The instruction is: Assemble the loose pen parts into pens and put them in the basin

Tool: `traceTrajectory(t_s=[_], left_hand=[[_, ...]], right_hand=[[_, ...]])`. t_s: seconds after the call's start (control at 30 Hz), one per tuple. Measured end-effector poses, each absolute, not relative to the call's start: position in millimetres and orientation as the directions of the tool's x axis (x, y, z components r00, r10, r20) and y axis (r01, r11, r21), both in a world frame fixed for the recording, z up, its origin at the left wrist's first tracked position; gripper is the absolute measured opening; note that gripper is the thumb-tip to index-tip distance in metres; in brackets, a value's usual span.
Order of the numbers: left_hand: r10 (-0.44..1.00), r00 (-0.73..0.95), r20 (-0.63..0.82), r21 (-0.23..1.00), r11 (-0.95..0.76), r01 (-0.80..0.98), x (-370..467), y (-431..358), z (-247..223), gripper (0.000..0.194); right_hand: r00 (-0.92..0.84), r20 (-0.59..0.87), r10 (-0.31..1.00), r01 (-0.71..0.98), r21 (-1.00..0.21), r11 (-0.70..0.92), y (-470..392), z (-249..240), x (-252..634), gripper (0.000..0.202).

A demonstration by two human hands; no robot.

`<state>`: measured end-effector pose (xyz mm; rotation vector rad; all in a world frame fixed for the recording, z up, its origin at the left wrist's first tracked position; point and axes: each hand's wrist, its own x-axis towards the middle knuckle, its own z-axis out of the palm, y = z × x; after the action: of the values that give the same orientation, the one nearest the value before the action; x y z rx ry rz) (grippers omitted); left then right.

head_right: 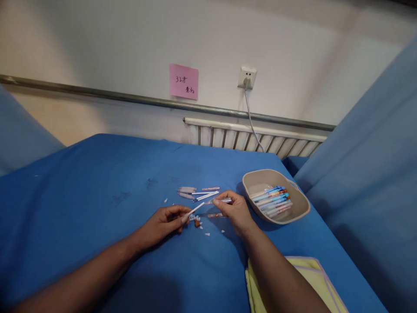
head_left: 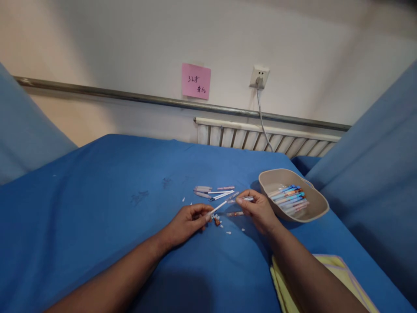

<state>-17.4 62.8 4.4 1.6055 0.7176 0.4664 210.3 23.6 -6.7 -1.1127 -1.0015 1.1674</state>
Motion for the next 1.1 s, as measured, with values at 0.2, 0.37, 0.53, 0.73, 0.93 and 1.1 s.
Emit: traceTrajectory(t_s=[0.2, 0.37, 0.53, 0.73, 0.93, 1.1], left_hand=[[0.683, 0.723, -0.103, 0.961, -0.119, 0.249, -17, 59, 9, 0.028], [0.695, 0.714, -0.082, 0.942, -0.18, 0.283, -17, 56, 15, 0.027], [0.675, 0.737, -0.047, 0.933, -0.234, 0.273, -17, 54, 14, 0.025], [0.7, 0.711, -0.074, 0.956, -0.153, 0.25, -17, 53, 8, 0.023], [0.698, 0.698, -0.16, 0.981, 0.031, 0.194, -16, 55, 0, 0.027], [0.707, 0.691, -0.151, 0.977, 0.0, 0.214, -15, 53, -1, 0.028]], right_hand=[[0.118, 0.033, 0.992, -0.156, -0.986, 0.051, 23, -7, 209, 0.024], [0.109, 0.092, 0.99, -0.044, -0.994, 0.098, 22, -6, 209, 0.023], [-0.068, 0.117, 0.991, 0.169, -0.977, 0.127, 17, -6, 203, 0.019], [-0.087, 0.155, 0.984, 0.322, -0.93, 0.175, 13, -7, 198, 0.019], [-0.095, 0.217, 0.971, 0.353, -0.905, 0.237, 11, -5, 199, 0.018], [-0.126, 0.268, 0.955, 0.385, -0.874, 0.296, 9, -4, 197, 0.016]])
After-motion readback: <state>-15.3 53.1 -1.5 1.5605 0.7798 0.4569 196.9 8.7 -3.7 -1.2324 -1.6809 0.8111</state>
